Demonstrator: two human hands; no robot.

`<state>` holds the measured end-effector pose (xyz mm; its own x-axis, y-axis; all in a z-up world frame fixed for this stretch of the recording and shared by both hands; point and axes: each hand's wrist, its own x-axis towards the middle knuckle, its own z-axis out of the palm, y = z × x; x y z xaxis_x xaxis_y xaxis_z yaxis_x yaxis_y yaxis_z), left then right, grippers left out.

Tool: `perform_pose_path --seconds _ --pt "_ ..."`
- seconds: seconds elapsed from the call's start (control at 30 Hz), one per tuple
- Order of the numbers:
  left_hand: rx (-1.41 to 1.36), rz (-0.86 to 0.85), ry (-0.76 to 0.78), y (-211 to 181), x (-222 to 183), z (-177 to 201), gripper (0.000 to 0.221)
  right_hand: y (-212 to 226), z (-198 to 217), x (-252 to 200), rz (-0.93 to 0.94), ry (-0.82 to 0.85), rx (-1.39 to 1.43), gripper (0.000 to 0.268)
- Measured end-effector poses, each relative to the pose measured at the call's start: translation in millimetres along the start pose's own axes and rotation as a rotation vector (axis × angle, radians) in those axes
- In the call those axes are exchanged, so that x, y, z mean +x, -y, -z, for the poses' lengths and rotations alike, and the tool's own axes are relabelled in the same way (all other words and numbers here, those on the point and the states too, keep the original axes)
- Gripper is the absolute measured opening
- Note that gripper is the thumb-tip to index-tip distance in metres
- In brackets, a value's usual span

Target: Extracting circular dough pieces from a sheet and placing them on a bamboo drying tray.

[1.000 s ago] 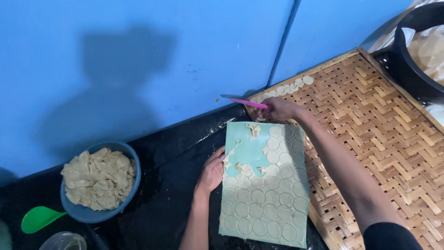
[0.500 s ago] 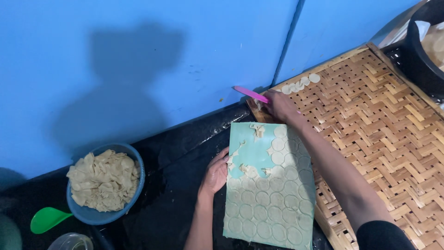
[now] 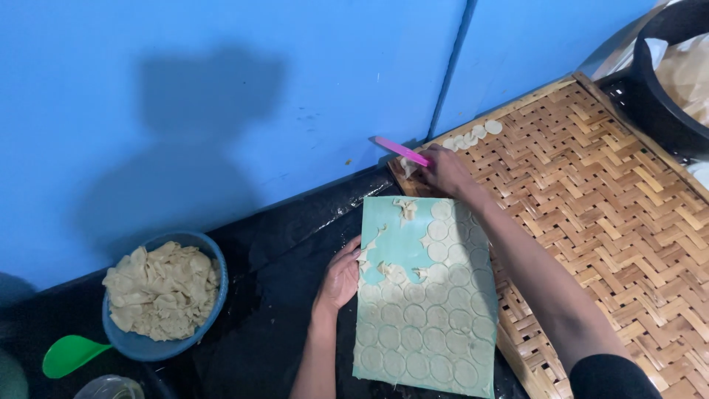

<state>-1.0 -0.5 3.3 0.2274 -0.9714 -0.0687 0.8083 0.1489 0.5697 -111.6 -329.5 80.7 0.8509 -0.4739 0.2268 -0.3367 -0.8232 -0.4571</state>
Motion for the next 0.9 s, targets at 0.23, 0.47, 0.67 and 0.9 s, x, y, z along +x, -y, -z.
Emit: perform_pose_path --seconds 0.23,0.47,0.67,0.9 --pt "0.009 -0.003 0.004 1.4 -0.4 0.7 0.052 -6.8 -5.4 0.4 0.020 0.123 -0.021 0.032" --pt "-0.002 0.004 0.001 1.6 -0.4 2.4 0.051 3.4 1.3 -2.6 0.006 0.126 -0.020 0.029" --pt "0.004 -0.005 0.001 2.8 0.8 4.0 0.051 8.9 7.9 -5.7 -0.104 0.200 0.010 0.037" --pt "-0.004 -0.008 0.009 2.5 0.9 4.5 0.051 34.7 26.0 -12.7 -0.167 0.149 0.055 0.041"
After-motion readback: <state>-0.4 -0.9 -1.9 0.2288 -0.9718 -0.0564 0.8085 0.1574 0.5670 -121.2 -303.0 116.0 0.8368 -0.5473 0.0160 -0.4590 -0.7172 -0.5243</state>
